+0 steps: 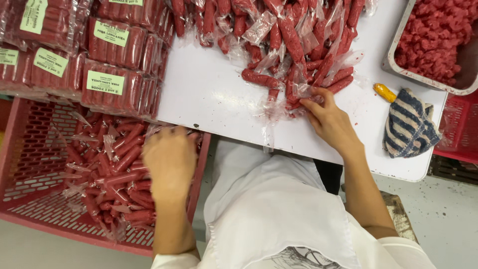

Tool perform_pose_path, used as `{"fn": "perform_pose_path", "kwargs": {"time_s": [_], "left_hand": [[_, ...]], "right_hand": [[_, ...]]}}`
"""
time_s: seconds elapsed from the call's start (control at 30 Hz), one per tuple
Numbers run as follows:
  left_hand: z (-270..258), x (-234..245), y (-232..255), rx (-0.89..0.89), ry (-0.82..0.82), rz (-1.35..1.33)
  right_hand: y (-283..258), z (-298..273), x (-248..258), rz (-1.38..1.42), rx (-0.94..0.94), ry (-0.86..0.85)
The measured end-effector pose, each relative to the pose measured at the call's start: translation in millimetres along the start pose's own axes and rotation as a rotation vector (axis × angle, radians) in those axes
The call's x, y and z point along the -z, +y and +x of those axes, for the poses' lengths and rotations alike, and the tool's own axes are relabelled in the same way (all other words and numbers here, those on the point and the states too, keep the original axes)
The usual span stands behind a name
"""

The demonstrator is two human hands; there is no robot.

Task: The person repeatedly takes individual sausages from a pile on a white table, places them into clear plastic bags, and ties the bags closed by hand. The person then places the tied bags into a red basket. A container of ground meat is visible on the table.

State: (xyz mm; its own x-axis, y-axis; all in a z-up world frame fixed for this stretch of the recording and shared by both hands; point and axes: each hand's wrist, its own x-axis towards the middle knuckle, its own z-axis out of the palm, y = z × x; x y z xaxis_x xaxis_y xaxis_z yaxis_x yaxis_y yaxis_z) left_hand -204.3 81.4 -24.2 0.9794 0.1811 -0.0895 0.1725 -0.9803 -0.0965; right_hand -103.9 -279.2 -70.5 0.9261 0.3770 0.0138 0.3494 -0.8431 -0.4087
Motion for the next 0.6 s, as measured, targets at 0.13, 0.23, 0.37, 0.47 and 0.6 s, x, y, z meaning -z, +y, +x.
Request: {"fn": "perform_pose_path", "kwargs": {"time_s": [0.13,0.23,0.37,0.47,0.6], "left_hand": [[43.8,-3.0,74.7,-0.345,-0.003,-0.537],[69.8,-10.2,148.3,-0.639,0.056,-1.007],[83.4,-28.1,231.1,-0.802,0.124,-1.49],[79.1,-32.1,252.1,-0.787,-0.129,-1.623],[59.2,-22.5,258.8,-0.731,-0.627,-1.847]], "right_hand": [[-1.4,8.2,2.0,0.206,0.114,0.264],[9.7,6.2,13.9,0.872,-0.054,0.385],[7.9,6.5,45.0,1.429,-0.07,0.364],[27.6,2.5,44.0,1.715,-0.163,0.332],[67.0,4.0,37.0,2.338,-0.301,0.128]]}}
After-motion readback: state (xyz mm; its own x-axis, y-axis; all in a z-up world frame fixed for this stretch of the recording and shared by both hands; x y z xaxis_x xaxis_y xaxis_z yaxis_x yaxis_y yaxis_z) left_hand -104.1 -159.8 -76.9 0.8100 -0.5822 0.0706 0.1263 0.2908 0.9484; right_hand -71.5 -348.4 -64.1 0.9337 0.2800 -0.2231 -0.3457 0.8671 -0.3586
